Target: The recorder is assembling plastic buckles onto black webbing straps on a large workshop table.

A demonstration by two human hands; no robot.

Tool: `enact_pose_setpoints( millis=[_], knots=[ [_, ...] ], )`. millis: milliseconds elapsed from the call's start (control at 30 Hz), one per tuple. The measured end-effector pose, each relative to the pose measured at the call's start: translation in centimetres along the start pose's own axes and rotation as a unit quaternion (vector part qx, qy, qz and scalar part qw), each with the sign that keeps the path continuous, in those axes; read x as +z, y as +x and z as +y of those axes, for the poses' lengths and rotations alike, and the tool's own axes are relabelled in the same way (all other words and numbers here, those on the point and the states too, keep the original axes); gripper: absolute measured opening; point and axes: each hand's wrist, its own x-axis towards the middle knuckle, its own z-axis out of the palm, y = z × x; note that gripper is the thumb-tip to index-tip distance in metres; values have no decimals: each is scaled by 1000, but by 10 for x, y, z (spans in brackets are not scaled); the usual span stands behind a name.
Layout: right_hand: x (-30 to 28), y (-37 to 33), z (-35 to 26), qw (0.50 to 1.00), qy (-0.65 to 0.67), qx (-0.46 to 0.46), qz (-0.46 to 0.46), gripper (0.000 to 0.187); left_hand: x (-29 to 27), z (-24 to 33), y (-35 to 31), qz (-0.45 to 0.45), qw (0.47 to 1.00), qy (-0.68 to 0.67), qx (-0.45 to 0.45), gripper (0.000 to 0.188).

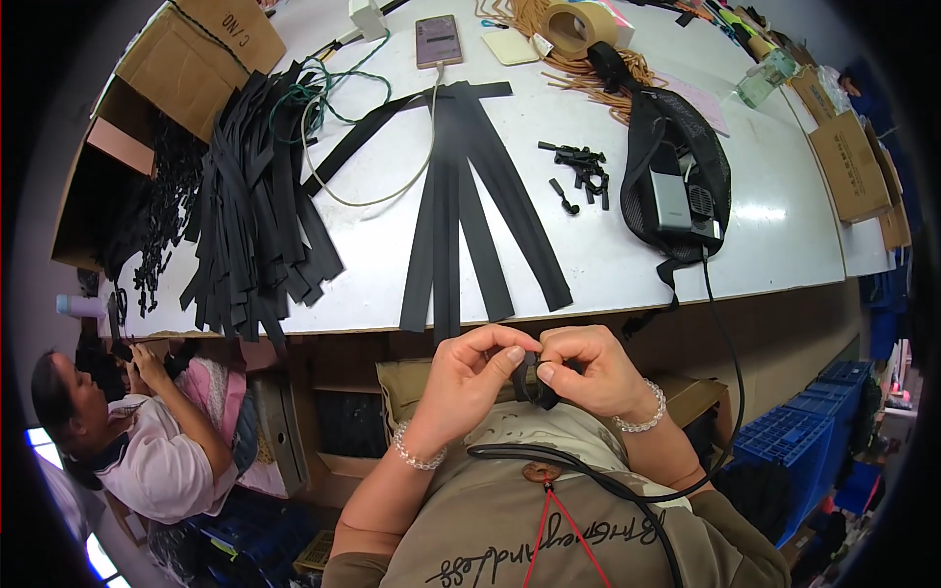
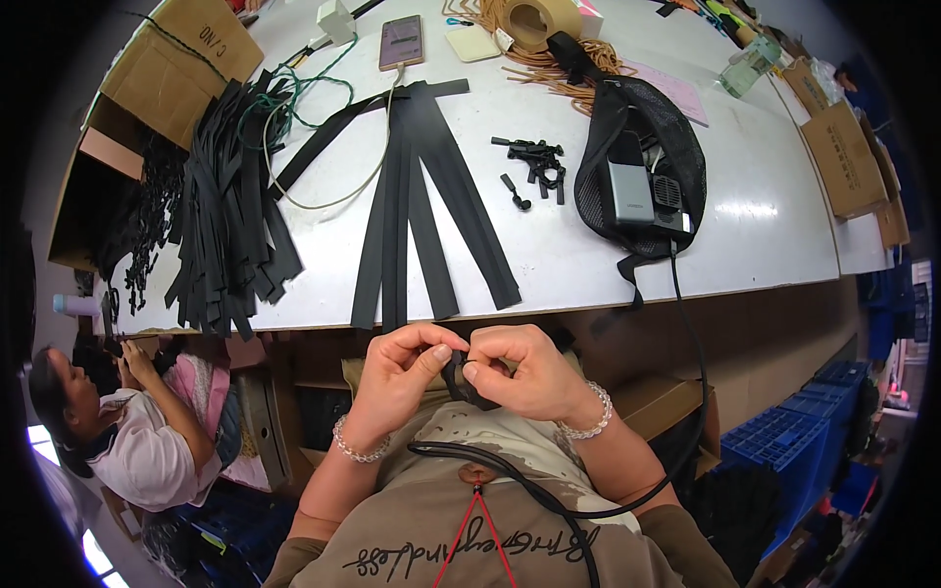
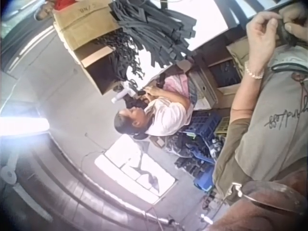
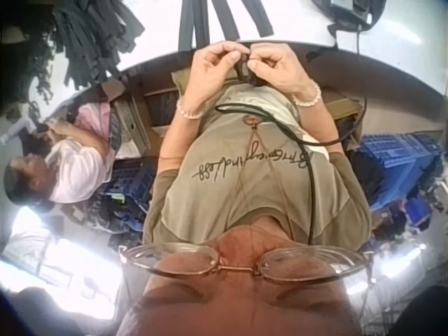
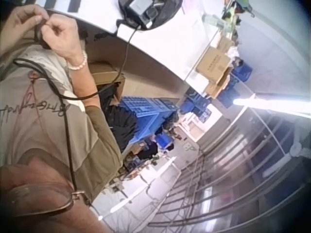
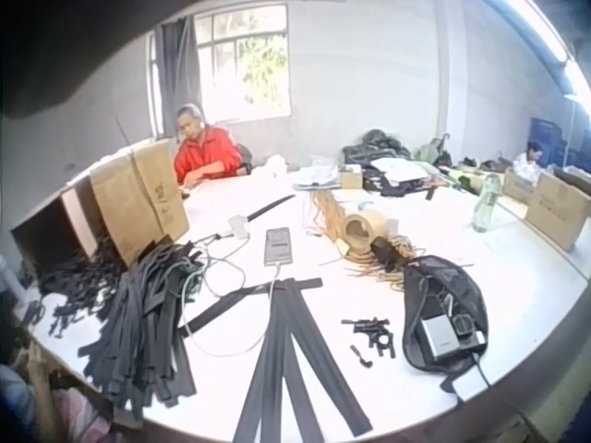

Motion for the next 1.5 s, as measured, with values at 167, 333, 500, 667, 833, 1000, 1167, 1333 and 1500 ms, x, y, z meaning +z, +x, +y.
enact_pose_setpoints(
  millis=[167,333,500,667,833,1000,1167,1333,1500],
  knots=[
    [1,-1,2,1000,15,24,-9,18,-4,2,-1,-16,999,34,-16,11],
    [2,-3,3,999,18,37,-9,19,-6,9,-2,-25,995,97,0,11],
    [6,-6,4,999,12,40,24,18,-3,15,-3,-11,989,147,9,11],
    [14,-9,2,996,-10,-6,90,15,0,9,-5,44,995,90,18,11],
    [19,-11,6,991,-31,-29,126,13,3,9,-7,43,991,112,53,11],
    [25,-13,7,983,-26,-39,177,11,6,14,-8,43,987,140,60,11],
    [30,-13,7,979,-26,-44,199,11,7,16,-9,41,984,160,71,11],
    [31,-15,11,978,-28,-29,205,9,6,14,-9,39,984,155,83,12],
    [29,-15,16,975,-19,-78,209,6,12,17,-14,38,994,60,80,21]
  ],
)
